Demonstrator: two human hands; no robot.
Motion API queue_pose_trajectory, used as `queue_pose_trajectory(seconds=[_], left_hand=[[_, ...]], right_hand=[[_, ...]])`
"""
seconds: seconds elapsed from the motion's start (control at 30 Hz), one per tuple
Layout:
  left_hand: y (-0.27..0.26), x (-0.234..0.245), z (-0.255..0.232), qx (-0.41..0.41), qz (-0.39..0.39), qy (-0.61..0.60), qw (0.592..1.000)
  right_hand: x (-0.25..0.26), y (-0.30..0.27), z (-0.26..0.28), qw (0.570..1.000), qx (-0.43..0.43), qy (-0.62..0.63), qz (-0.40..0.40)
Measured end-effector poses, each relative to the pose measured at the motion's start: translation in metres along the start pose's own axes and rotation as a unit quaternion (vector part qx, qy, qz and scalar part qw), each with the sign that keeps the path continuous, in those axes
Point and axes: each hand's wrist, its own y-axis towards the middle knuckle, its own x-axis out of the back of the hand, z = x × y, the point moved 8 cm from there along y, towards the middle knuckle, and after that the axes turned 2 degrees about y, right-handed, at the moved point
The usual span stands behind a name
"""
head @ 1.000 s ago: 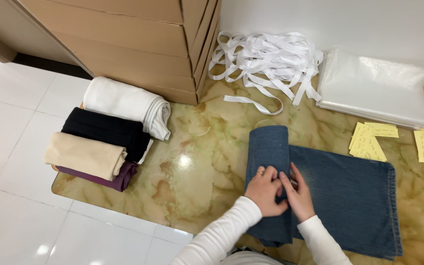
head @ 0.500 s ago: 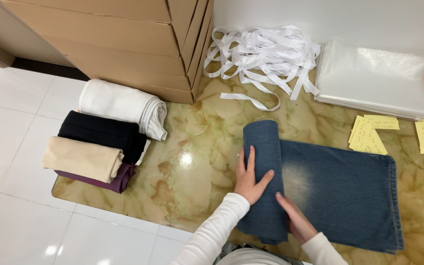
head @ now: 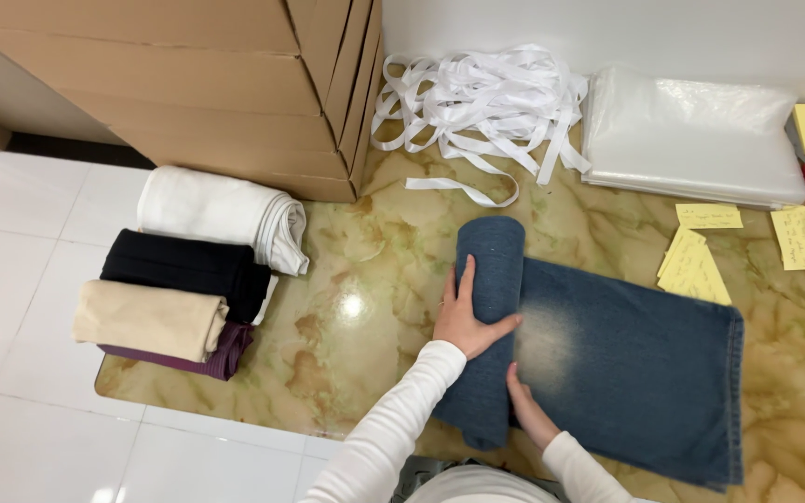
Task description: The recorder is seen folding several items of clothing including jeans, a shirt, a polo, and a t-shirt, and then preparing packaging materials.
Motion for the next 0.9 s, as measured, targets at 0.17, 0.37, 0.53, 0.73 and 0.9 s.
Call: queue_pose_trajectory(seconds=[0.17, 0.37, 0.53, 0.73, 0.9], left_hand=[[0.0, -0.01, -0.01, 0.024, 0.055, 0.102, 0.993], [-0.02, -0.042, -0.042, 0.029, 0.072, 0.245, 0.966], [-0.039, -0.081, -0.06, -0.029, 0.014, 0.349, 0.936], [-0.021, -0.064, -0.044, -0.073, 0.048, 0.201, 0.976], [-0.025, -0.065, -0.018, -0.15, 0.121, 0.062, 0.979]], right_hand=[[0.0, 0.025, -0.01, 0.996, 0.071, -0.057, -0.023], [0.041, -0.008, 0.02, 0.986, 0.134, -0.03, -0.093], [0.067, -0.064, 0.084, 0.972, 0.164, 0.079, -0.15], [0.086, -0.016, 0.077, 0.971, 0.102, 0.169, -0.134], [0.073, -0.014, 0.082, 0.945, 0.211, -0.058, -0.241]])
